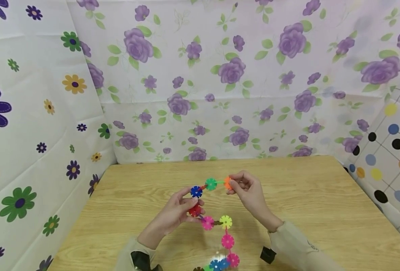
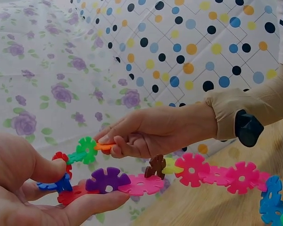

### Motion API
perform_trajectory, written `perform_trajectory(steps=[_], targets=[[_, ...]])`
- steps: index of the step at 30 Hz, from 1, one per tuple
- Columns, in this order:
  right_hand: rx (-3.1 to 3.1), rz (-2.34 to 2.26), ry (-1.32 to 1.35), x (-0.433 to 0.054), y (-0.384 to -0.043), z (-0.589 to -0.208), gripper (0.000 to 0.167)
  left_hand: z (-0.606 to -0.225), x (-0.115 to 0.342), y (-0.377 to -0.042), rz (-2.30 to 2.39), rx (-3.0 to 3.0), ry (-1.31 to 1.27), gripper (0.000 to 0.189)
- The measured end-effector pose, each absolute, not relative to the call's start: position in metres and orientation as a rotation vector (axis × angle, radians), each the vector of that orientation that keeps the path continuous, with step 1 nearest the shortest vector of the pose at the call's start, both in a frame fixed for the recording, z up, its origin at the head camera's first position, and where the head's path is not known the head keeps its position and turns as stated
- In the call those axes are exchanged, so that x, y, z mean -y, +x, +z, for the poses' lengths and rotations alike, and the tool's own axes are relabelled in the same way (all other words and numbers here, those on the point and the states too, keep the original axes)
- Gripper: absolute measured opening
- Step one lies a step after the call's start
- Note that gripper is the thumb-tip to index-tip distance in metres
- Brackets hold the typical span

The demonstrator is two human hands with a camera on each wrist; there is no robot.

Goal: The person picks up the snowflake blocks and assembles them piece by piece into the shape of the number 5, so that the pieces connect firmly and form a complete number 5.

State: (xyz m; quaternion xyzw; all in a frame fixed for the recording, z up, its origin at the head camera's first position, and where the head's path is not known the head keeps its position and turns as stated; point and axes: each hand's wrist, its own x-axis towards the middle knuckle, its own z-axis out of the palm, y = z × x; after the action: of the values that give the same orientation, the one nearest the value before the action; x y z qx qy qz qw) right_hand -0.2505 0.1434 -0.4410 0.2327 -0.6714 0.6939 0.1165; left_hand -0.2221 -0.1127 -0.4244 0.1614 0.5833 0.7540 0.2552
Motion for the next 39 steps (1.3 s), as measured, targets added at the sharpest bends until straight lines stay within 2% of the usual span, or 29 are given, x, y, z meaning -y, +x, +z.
perform_trajectory(steps=[5, 9, 14, 18, 21, 25, 26, 29, 35, 37, 39], targets=[[1.986, 1.960, 0.675, -0.148, -0.254, -0.441, 0.020, -0.427, 0.109, -0.222, 2.058, -1.574, 0.439, 0.038], [2.016, 1.911, 0.709, -0.154, -0.255, -0.440, 0.022, -0.429, 0.110, -0.222, 2.057, -1.590, 0.404, 0.040], [2.080, 1.982, 0.541, -0.159, -0.260, -0.437, 0.023, -0.429, 0.112, -0.223, 2.053, -1.618, 0.399, 0.041], [2.204, 2.002, 0.498, -0.161, -0.264, -0.436, 0.032, -0.430, 0.112, -0.222, 2.048, -1.617, 0.400, 0.038], [2.310, 1.813, 0.601, -0.160, -0.263, -0.435, 0.032, -0.431, 0.112, -0.221, 2.049, -1.610, 0.379, 0.037], [2.375, 1.306, 0.787, -0.155, -0.260, -0.425, 0.010, -0.430, 0.111, -0.219, 2.042, -1.593, 0.401, 0.038], [2.366, 1.181, 0.844, -0.154, -0.260, -0.422, 0.010, -0.430, 0.110, -0.219, 2.039, -1.580, 0.421, 0.039], [2.265, 0.915, 1.020, -0.151, -0.260, -0.413, 0.023, -0.427, 0.107, -0.218, 2.027, -1.505, 0.499, 0.041], [2.041, 0.770, 1.217, -0.153, -0.257, -0.399, 0.013, -0.415, 0.102, -0.216, 1.990, -1.315, 0.554, 0.035], [1.993, 0.742, 1.277, -0.152, -0.255, -0.395, 0.005, -0.409, 0.099, -0.215, 1.944, -1.300, 0.538, 0.037], [1.959, 0.735, 1.341, -0.150, -0.254, -0.394, 0.007, -0.404, 0.095, -0.213, 1.891, -1.317, 0.510, 0.044]])
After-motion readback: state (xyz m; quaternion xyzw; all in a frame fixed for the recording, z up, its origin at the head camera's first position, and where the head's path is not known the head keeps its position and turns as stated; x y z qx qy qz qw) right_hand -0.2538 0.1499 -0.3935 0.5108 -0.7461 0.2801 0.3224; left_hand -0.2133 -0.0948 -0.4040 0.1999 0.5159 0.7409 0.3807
